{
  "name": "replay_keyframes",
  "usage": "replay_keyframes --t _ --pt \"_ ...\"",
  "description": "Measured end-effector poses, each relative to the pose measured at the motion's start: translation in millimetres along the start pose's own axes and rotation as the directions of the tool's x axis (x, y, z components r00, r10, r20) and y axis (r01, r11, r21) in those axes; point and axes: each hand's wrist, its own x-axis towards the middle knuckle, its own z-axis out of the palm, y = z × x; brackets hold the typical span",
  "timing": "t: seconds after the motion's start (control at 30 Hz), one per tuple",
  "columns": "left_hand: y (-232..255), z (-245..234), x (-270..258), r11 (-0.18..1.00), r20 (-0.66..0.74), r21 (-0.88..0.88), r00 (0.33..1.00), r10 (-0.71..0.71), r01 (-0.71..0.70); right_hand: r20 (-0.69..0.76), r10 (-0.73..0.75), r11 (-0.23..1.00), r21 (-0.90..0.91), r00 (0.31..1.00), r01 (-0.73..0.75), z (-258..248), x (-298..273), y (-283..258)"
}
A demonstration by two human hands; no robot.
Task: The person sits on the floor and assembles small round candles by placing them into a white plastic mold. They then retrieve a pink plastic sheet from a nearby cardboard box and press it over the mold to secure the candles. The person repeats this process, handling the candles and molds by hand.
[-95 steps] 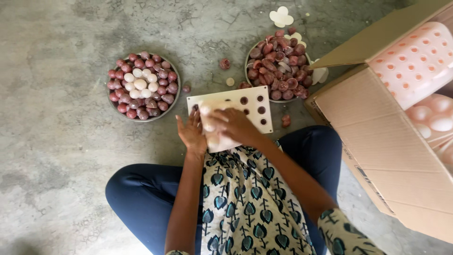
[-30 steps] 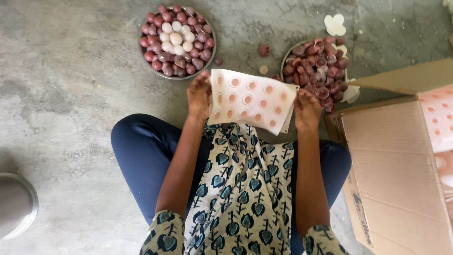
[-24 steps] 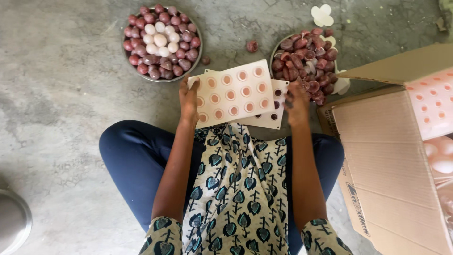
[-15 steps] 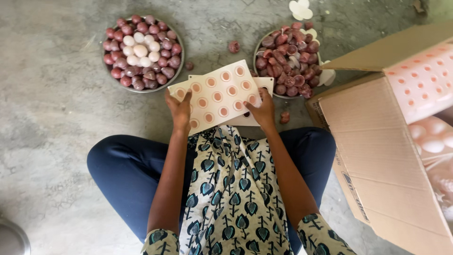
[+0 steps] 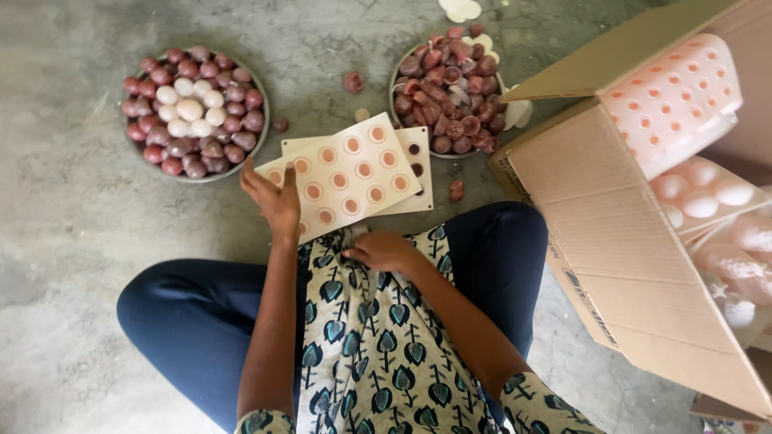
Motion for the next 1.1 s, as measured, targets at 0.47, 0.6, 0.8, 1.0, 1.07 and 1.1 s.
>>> replay_keyframes --t 0.47,0.6,0.8,1.0,1.07,1.1 --pt "22 21 -10 0.816 0.24 0.312 0.872 0.427 -0.486 -0.641 0.204 0.96 -0.019 0.74 -0.281 -117 -29 110" --pt "28 60 22 0.713 0.424 0.22 0.723 0.545 -0.666 -0.744 0.047 0.869 -0.299 0.666 -0.395 -150 -11 139" --pt "42 104 75 0.746 0.657 0.366 0.723 0.216 -0.556 -0.75 0.051 0.862 -0.301 0.659 -0.409 -143 6 153" --pt "15 78 67 0.788 0.547 -0.013 0.655 0.522 -0.616 -0.837 0.064 0.993 -0.001 0.544 -0.12 -147 -8 172" --pt "13 64 52 0.827 0.551 -0.067 0.67 0.497 -0.558 -0.787 0.217 0.933 0.342 0.577 0.116 -149 -10 175" --pt "16 59 48 0.843 0.549 -0.094 0.678 0.488 -0.53 -0.734 0.285 0.8 0.536 0.616 0.268 -152 -11 173"
